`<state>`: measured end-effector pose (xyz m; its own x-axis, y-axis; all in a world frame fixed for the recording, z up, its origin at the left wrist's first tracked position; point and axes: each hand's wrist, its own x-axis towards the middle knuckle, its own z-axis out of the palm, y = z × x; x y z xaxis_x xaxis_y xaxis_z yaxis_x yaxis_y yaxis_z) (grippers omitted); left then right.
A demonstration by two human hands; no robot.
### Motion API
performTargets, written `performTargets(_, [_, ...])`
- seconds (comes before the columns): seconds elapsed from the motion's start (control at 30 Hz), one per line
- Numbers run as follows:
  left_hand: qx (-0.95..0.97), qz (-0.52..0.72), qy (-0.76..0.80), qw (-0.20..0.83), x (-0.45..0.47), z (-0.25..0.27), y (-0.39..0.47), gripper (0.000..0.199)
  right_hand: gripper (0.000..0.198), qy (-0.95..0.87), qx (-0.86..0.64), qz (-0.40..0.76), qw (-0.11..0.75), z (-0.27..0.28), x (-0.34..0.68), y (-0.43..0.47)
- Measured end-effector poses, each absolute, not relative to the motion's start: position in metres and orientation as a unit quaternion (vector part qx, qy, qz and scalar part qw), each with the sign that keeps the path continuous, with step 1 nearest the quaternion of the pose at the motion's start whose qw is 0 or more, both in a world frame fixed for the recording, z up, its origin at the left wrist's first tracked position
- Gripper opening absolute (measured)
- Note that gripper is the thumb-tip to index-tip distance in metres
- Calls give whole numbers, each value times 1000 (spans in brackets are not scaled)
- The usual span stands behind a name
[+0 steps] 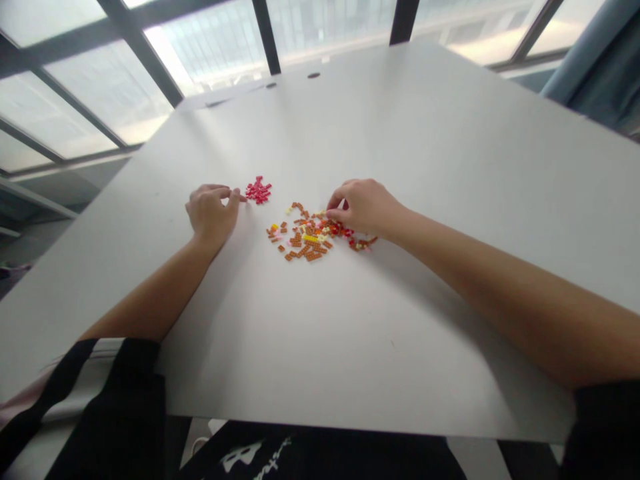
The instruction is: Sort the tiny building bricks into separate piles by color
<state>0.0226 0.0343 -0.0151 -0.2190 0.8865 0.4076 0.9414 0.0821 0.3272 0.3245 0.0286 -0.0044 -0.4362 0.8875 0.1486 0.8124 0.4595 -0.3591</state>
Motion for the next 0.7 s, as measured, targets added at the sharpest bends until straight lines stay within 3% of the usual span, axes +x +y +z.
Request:
performTargets(0.5, [-668, -301, -678, 64, 29, -20, 33, 17, 19, -826, -542, 97, 123, -7, 333, 37])
performTargets(0.7, [-752, -332, -568, 54, 49, -18, 19, 11, 18, -815, -532, 134, 187, -2, 324, 31])
